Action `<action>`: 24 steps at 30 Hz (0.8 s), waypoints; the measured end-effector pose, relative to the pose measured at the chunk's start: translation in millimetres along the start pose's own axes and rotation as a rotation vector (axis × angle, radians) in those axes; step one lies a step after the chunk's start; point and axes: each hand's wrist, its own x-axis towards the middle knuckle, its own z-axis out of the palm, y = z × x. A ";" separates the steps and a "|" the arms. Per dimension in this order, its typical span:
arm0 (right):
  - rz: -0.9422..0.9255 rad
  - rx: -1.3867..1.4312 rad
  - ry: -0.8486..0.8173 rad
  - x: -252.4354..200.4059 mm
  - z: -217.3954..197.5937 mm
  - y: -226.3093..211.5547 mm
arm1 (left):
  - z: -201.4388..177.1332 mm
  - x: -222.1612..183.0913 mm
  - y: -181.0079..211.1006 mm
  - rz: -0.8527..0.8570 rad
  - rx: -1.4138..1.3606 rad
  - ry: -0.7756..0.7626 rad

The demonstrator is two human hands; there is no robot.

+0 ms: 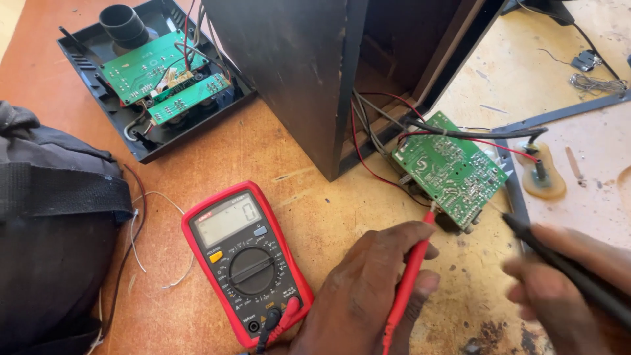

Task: Testing the continuity and electrical components of a speaker's circuit board using a digital multimeter.

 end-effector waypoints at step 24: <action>-0.119 0.050 0.108 -16.8 28.1 -27.7 | 0.8 14.0 4.0 0.082 0.066 -0.057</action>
